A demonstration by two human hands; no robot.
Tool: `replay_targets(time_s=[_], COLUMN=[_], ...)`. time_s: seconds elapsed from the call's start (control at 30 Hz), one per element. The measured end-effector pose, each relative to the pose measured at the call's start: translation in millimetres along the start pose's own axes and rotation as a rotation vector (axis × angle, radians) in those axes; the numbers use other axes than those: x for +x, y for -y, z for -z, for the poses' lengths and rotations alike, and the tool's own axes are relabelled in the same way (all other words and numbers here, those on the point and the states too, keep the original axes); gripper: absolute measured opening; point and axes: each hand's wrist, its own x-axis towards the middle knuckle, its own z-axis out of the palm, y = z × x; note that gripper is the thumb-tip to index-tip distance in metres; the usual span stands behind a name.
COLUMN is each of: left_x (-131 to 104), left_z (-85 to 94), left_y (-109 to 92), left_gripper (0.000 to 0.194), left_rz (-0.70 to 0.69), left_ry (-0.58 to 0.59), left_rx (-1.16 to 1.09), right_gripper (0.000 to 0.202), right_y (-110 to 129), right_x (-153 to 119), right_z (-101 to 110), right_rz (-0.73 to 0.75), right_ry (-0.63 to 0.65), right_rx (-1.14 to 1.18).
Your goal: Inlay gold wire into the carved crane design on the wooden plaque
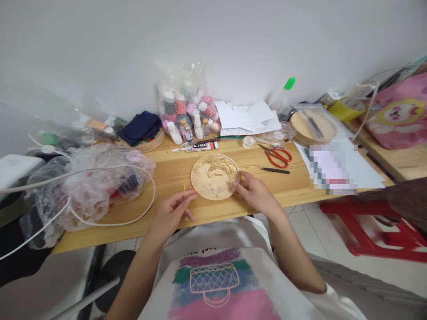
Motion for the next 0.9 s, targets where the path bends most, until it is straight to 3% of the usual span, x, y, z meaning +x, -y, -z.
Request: replay_targets(time_s=[0.1, 0.37, 0.77, 0.9], left_x=[-4.0, 12.6, 11.2, 9.6], left_z=[-2.4, 6.9, 1.3, 3.7], left_y=[-1.4, 10.1, 1.8, 2.6], left_gripper=[0.042, 0.056, 0.054, 0.055], left_rz=[0.040, -0.001, -0.006, 0.012], left_ry=[0.051, -0.174, -0.082, -0.063], left_rx=[-0.104, -0.124, -0.108, -0.120], right_gripper=[0.044, 0.039, 0.037, 0.036], right_y=[0.6, 6.2, 12.1, 11.5], right_x=[12.7, 20.4, 42.5, 46.6], right_z=[8.5, 10.8, 17.6, 18.7], right_rz=[0.016, 0.008, 0.067, 0.066], right_ry=[-0.001, -0.044, -0.047, -0.110], right_rx=[-0.037, -0.145, -0.181, -0.161])
